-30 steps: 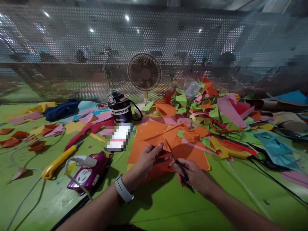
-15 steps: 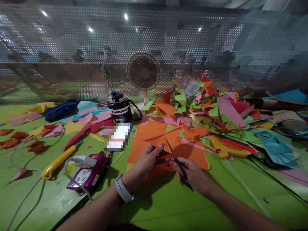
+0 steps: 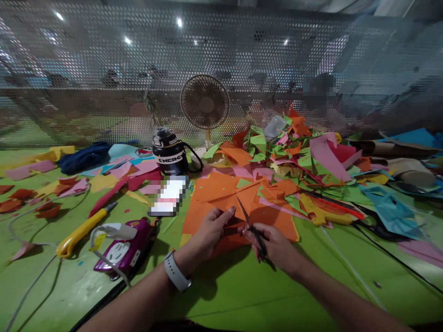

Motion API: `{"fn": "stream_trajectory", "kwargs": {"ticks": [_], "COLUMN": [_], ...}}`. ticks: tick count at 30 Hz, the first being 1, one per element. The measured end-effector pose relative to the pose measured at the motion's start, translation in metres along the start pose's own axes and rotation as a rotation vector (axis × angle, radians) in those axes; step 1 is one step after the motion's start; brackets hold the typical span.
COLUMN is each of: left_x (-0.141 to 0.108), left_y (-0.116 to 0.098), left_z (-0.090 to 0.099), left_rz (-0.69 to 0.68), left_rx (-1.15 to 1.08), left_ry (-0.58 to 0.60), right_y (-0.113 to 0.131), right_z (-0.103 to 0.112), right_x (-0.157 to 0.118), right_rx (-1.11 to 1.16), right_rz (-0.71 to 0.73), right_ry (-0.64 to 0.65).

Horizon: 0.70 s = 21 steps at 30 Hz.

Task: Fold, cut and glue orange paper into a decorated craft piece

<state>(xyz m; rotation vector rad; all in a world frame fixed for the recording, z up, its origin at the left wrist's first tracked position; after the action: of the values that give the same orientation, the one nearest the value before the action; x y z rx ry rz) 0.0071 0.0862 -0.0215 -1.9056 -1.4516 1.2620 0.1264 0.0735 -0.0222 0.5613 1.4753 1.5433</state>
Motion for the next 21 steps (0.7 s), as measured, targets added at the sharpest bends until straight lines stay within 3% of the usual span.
{"fn": "stream_trajectory", "kwargs": {"ticks": [21], "left_x": [-0.0022], "left_y": [0.0004], "left_z": [-0.0028], "left_rz": [-0.003], "left_rx": [-0.01], "left_ry": [0.031], "right_y": [0.0059], "right_z": [0.0016], "right_x": [0.0013], "right_rx": [0.009], "right_rz": [0.023], "right_ry": [-0.02]}}
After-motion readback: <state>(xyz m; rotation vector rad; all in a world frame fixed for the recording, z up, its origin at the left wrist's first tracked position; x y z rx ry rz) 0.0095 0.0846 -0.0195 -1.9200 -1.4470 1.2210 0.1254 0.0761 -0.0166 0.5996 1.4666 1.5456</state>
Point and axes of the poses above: each hand's wrist, its own x-axis towards the middle knuckle, its own z-axis out of the back of the hand, y = z × x, the point moved 9 cm from there along x, towards the middle knuckle, and after that the axes turned 7 degrees about -x, right-handed, at the moved point
